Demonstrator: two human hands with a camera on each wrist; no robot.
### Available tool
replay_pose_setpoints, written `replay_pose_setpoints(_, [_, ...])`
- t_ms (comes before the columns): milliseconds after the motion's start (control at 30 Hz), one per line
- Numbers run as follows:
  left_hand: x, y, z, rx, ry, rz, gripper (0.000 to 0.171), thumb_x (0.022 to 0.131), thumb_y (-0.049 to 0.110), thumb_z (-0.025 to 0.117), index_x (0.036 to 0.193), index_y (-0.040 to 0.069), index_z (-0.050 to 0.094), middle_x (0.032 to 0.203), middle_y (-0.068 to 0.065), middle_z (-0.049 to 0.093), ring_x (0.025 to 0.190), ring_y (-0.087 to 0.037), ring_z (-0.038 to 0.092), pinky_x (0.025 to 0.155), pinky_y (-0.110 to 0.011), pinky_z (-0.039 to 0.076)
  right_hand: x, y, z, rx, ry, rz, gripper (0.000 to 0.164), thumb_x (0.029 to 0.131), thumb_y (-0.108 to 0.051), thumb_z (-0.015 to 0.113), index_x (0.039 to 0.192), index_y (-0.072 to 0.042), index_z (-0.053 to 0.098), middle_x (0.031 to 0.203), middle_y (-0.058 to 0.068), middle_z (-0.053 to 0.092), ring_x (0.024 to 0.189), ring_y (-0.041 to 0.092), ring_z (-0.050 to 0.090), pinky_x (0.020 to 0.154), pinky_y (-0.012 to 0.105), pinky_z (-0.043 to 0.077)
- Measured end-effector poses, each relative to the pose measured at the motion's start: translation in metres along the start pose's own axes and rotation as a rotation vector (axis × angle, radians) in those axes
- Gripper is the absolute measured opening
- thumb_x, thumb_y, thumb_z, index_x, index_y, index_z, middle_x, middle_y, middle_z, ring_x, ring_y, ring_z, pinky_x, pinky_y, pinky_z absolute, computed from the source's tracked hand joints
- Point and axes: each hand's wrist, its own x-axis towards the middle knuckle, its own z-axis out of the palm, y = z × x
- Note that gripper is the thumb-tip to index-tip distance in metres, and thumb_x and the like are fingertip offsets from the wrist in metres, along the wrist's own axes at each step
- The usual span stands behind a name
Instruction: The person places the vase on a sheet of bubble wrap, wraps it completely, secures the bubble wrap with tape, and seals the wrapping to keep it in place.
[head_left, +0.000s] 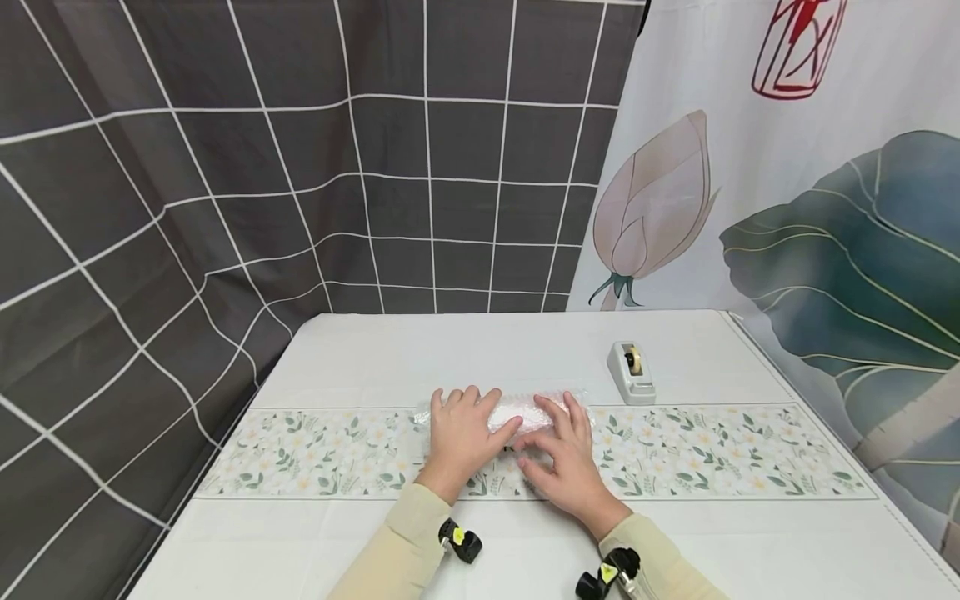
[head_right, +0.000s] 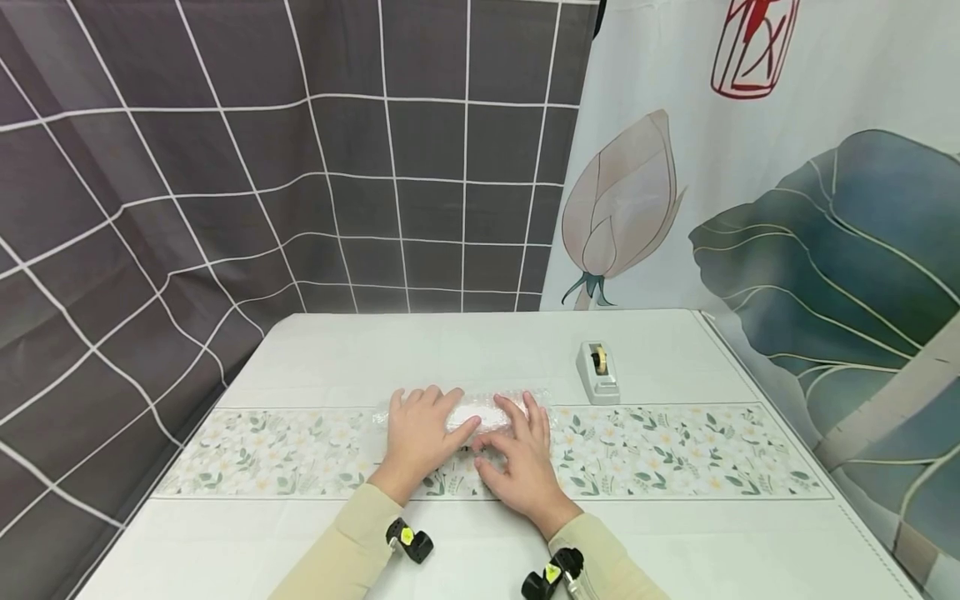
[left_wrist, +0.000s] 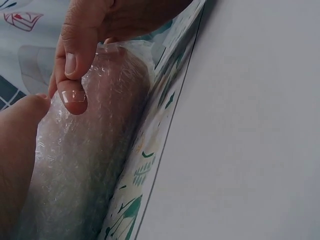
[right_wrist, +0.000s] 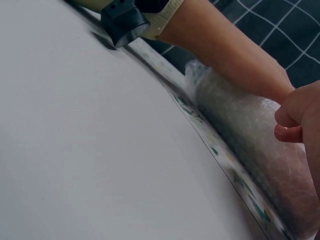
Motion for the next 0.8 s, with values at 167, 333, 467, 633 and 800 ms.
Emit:
replay_pose_setpoints(167, [0.0003,0.0004,0.0006,0.015,-0.004,-0.003,0.065,0.093,0.076,0.039,0.128,0.029,0.067,0.107,-0.003,0.07,0.101,-0.027,0.066,0.103,-0.059,0.037,0.0002,-0.0001,-0.0007,-0.022,-0.01,0.007,0.008,0.078,-0.024,0.073,0.086,-0.025,0.072,0.149,0.018,0.046,0.146,0.05,0.015,0.109,0.076,0.007])
replay_pose_setpoints(333, [0.001,0.0007,0.0009,0.028,-0.017,-0.007,0.066,0.094,0.077,0.037,0.129,0.029,0.067,0.108,-0.002,0.07,0.102,-0.027,0.066,0.103,-0.059,0.037,0.0003,0.0002,-0.0014,-0.055,-0.024,0.017,0.006,0.079,-0.022,0.073,0.084,-0.026,0.072,0.15,0.016,0.046,0.145,0.051,0.018,0.11,0.074,0.008])
replay_pose_setpoints(467, [0.0015,0.001,0.0009,0.038,-0.015,-0.005,0.066,0.094,0.077,0.036,0.128,0.03,0.067,0.108,-0.002,0.07,0.101,-0.026,0.066,0.102,-0.058,0.038,-0.0001,0.0008,-0.0023,-0.094,-0.043,0.022,0.004,0.08,-0.023,0.074,0.08,-0.025,0.071,0.151,0.014,0.045,0.147,0.047,0.016,0.111,0.072,0.009])
replay_pose_setpoints(633, [0.0019,0.001,0.0004,0.046,-0.014,-0.006,0.066,0.094,0.077,0.037,0.129,0.03,0.067,0.107,-0.002,0.07,0.101,-0.026,0.066,0.102,-0.057,0.039,0.0007,0.0012,-0.004,-0.151,-0.064,0.013,0.019,0.079,-0.025,0.075,0.064,-0.028,0.062,0.151,0.012,0.046,0.148,0.046,0.018,0.11,0.074,0.013])
replay_pose_setpoints(800, [0.0017,0.0009,0.0003,0.049,-0.021,-0.006,0.067,0.093,0.077,0.036,0.129,0.03,0.067,0.107,-0.003,0.07,0.1,-0.026,0.065,0.101,-0.056,0.04,0.0061,0.0022,-0.0061,-0.142,0.021,-0.008,0.029,0.081,-0.024,0.072,0.062,-0.026,0.05,0.14,0.011,0.059,0.139,0.048,0.035,0.109,0.075,0.013])
